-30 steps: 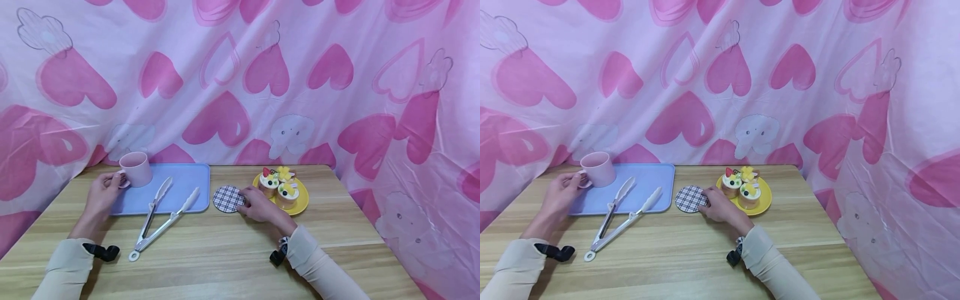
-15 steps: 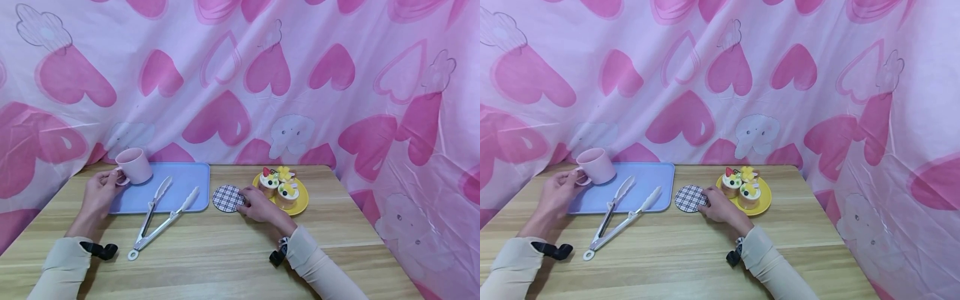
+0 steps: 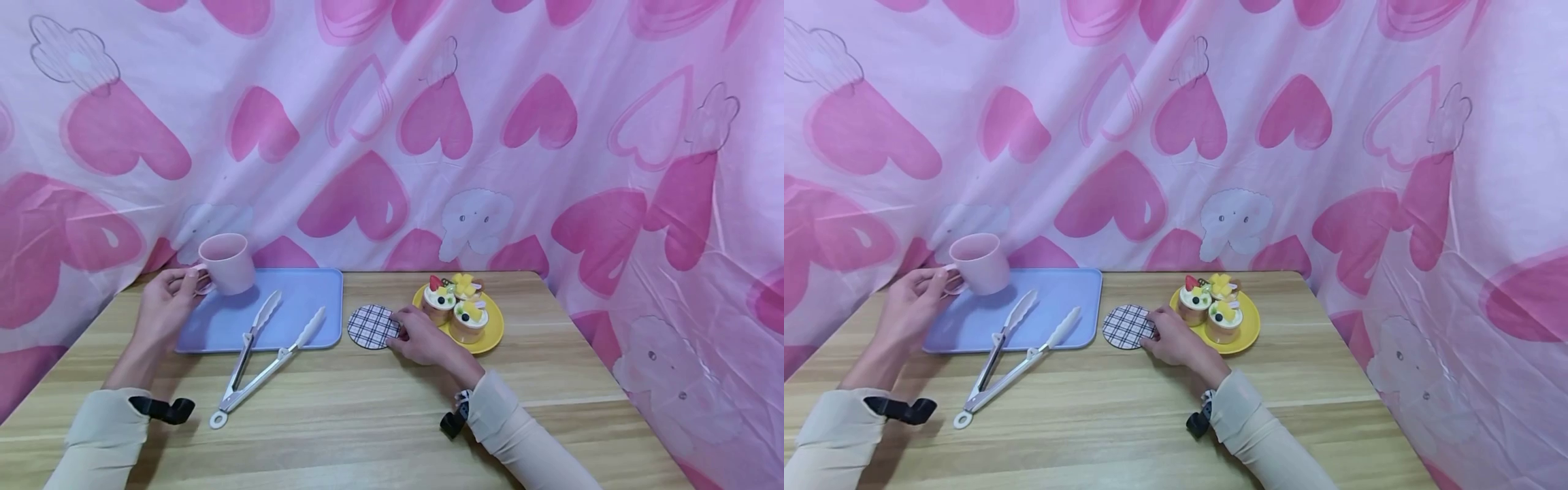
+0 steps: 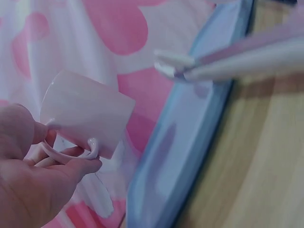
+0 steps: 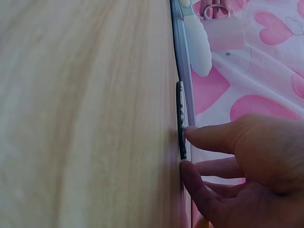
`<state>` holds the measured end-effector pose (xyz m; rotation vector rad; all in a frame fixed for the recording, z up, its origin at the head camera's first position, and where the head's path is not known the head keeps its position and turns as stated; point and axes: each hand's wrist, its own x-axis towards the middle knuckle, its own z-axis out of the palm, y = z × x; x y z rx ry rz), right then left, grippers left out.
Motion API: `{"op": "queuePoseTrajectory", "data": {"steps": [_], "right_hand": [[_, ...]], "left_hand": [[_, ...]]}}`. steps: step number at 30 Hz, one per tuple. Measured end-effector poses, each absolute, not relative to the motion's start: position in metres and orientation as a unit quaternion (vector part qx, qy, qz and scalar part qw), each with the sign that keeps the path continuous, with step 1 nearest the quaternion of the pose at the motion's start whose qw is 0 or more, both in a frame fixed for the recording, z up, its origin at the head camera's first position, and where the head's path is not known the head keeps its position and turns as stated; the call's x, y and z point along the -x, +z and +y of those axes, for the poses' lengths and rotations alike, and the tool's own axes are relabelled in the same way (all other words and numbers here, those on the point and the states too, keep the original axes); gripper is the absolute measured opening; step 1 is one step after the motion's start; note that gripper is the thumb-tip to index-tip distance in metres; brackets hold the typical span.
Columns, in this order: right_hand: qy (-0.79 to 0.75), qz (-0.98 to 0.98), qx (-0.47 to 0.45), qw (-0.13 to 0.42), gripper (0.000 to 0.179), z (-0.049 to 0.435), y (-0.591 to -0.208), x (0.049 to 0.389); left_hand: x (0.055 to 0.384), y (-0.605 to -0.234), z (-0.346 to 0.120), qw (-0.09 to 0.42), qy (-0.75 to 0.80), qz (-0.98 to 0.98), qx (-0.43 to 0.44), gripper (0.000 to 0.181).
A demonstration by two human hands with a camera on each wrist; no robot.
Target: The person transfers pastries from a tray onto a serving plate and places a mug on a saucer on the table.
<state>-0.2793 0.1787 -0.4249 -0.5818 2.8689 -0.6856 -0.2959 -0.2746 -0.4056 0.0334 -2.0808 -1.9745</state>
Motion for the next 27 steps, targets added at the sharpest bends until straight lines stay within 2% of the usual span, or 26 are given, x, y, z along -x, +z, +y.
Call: {"op": "queuePoseTrajectory", "data": {"steps": [8, 18, 27], "right_hand": [[-0.227, 0.954, 0.184, 0.070, 0.055, 0.177, -0.425, 0.278], [-0.221, 0.955, 0.188, 0.065, 0.055, 0.177, -0.427, 0.278], [-0.224, 0.955, 0.186, 0.055, 0.055, 0.179, -0.427, 0.278]], "left_hand": [[0.291, -0.392, -0.258, 0.128, -0.616, -0.777, 0.009, 0.043], [0.281, -0.382, -0.224, 0.108, -0.667, -0.731, 0.095, 0.040], [0.276, -0.384, -0.193, 0.055, -0.631, -0.766, 0.108, 0.046]]}}
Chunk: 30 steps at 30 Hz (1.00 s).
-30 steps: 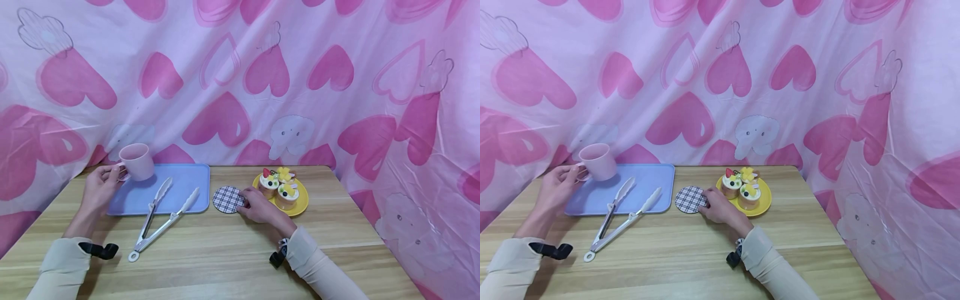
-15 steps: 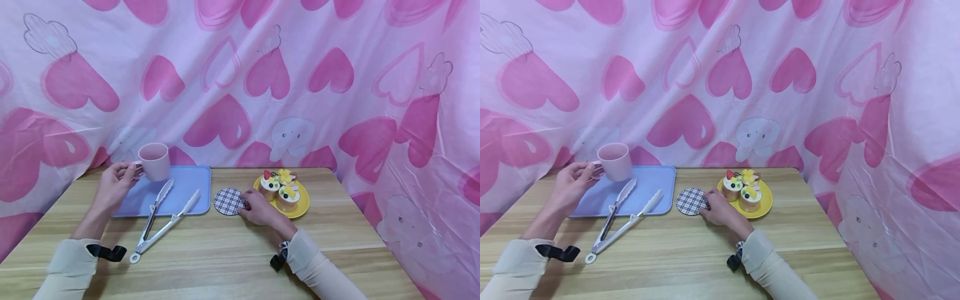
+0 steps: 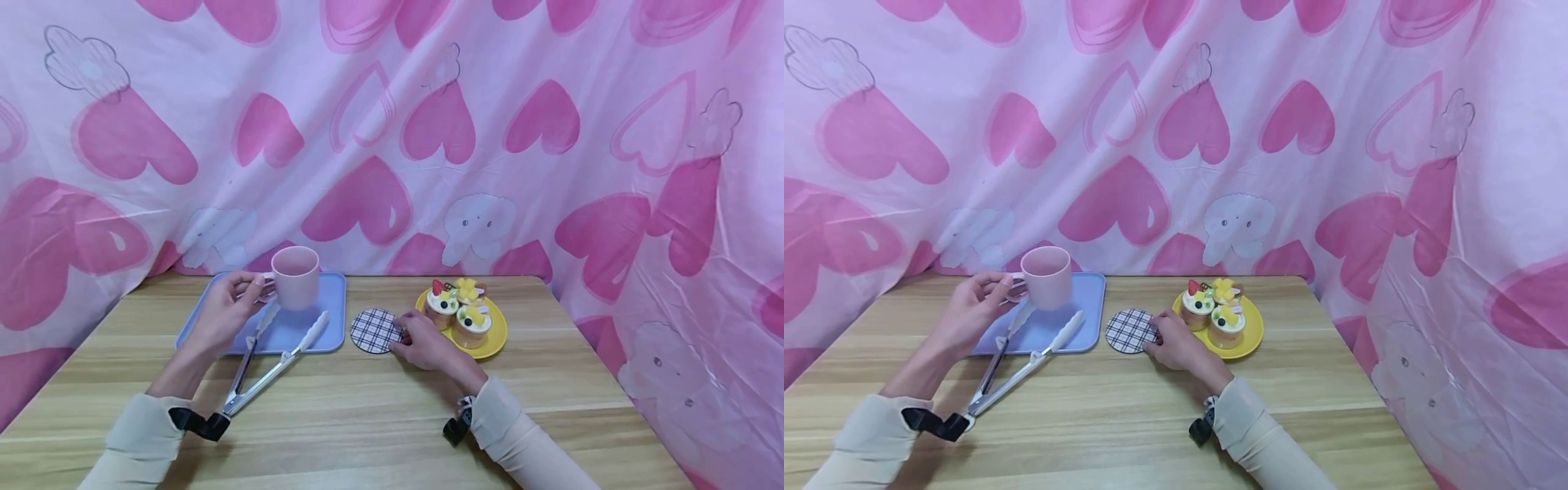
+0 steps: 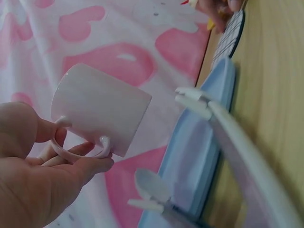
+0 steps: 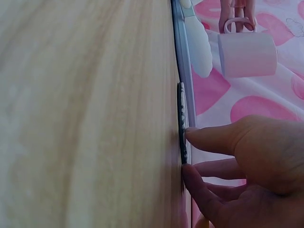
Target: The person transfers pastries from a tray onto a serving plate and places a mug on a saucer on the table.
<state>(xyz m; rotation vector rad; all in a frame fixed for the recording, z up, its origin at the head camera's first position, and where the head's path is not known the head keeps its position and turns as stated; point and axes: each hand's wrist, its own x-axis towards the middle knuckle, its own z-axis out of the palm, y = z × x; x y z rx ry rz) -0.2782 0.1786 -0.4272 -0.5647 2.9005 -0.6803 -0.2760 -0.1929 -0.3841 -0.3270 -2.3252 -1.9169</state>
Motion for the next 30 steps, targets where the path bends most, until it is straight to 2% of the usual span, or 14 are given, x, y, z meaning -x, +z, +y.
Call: {"op": "queuePoseTrajectory", "data": {"steps": [17, 30], "right_hand": [[-0.225, 0.954, 0.191, 0.053, 0.058, 0.181, -0.427, 0.281], [-0.237, 0.954, 0.174, 0.061, 0.060, 0.181, -0.427, 0.282]], "left_hand": [[0.271, -0.399, -0.147, -0.010, -0.653, -0.746, 0.134, 0.045], [0.274, -0.404, -0.114, -0.032, -0.679, -0.722, 0.131, 0.038]]}}
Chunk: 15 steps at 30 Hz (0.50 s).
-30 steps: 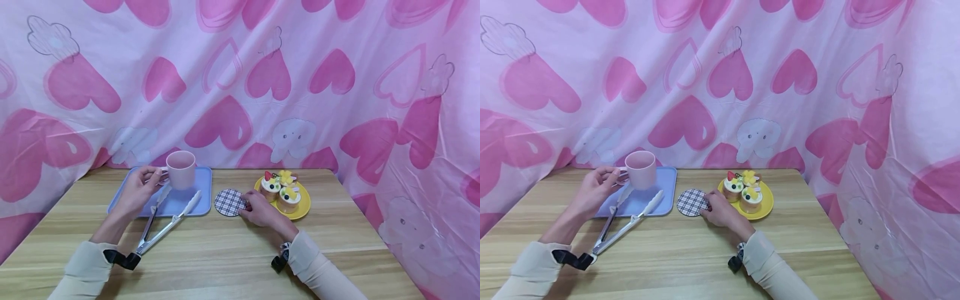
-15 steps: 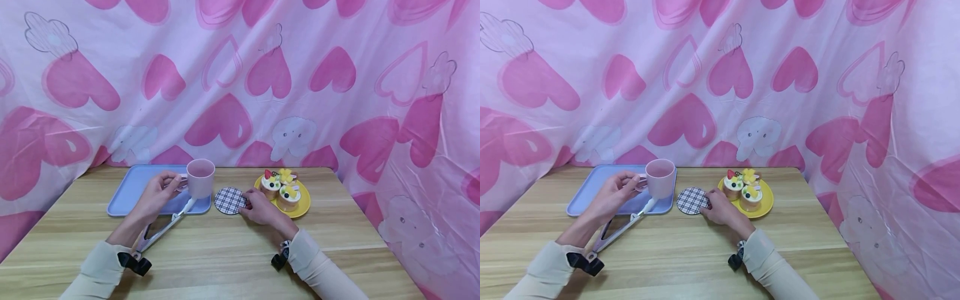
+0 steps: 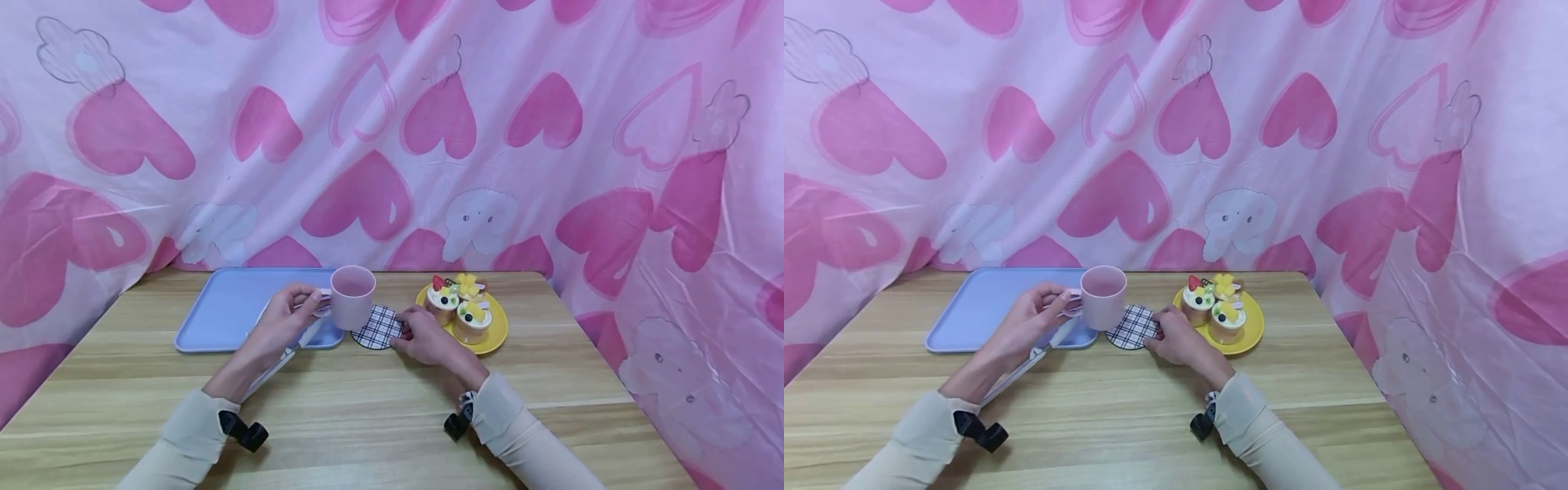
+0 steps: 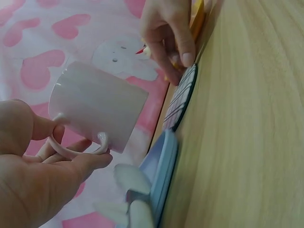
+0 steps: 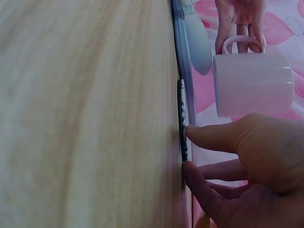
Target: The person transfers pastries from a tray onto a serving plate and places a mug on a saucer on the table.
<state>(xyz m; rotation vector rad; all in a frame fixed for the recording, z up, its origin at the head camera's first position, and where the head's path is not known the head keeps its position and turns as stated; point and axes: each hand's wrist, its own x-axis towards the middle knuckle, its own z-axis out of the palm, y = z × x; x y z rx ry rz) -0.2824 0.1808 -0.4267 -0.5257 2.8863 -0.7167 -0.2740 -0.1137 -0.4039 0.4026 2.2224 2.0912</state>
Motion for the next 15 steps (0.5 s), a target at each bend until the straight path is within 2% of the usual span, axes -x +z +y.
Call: {"op": "queuePoseTrajectory", "data": {"steps": [6, 15], "right_hand": [[-0.243, 0.951, 0.180, 0.060, 0.060, 0.181, -0.424, 0.283], [-0.239, 0.953, 0.180, 0.057, 0.056, 0.181, -0.426, 0.283]], "left_hand": [[0.278, -0.408, -0.096, 0.037, 0.697, 0.703, -0.136, 0.032], [0.286, -0.416, -0.080, 0.057, 0.702, 0.696, -0.136, 0.035]]}}
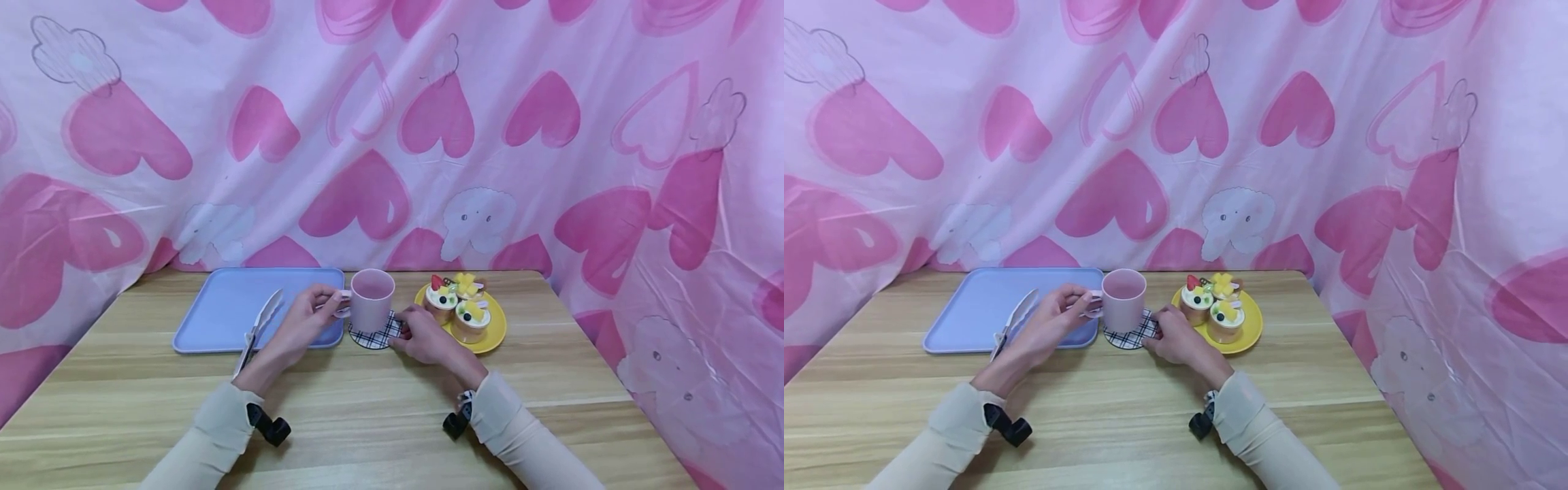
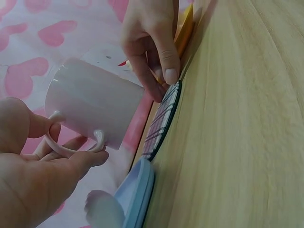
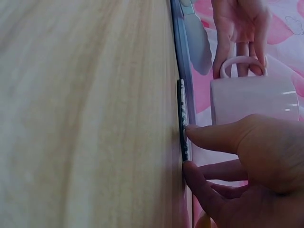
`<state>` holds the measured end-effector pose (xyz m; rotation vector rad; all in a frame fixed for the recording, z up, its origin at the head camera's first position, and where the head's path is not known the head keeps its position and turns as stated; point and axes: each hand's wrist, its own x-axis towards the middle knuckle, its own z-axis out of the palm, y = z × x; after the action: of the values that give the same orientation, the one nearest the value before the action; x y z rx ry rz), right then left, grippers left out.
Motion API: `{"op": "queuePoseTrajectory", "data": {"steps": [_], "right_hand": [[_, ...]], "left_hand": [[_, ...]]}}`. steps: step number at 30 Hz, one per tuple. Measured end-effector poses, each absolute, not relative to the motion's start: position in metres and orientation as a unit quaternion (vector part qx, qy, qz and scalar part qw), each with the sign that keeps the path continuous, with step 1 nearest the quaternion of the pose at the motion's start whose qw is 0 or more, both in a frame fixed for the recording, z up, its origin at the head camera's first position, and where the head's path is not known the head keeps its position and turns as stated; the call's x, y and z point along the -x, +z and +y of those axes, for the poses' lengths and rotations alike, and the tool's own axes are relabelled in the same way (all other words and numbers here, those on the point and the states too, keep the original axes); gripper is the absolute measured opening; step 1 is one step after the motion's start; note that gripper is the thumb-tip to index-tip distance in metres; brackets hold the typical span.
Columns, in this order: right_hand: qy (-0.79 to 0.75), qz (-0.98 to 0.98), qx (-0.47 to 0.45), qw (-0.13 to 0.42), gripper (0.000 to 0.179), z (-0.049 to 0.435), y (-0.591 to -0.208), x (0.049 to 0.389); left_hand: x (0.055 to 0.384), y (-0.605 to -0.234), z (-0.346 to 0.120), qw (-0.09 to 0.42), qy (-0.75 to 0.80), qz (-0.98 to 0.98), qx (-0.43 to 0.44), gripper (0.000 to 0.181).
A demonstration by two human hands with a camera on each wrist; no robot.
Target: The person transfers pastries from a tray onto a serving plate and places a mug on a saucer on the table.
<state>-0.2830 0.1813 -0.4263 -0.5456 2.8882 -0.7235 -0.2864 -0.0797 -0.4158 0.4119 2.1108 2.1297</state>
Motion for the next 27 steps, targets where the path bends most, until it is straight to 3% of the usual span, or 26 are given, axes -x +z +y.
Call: {"op": "queuePoseTrajectory", "data": {"steps": [27], "right_hand": [[-0.243, 0.952, 0.176, 0.069, 0.056, 0.183, -0.427, 0.286]], "left_hand": [[0.295, -0.436, -0.065, 0.084, 0.731, 0.667, -0.118, 0.033]]}}
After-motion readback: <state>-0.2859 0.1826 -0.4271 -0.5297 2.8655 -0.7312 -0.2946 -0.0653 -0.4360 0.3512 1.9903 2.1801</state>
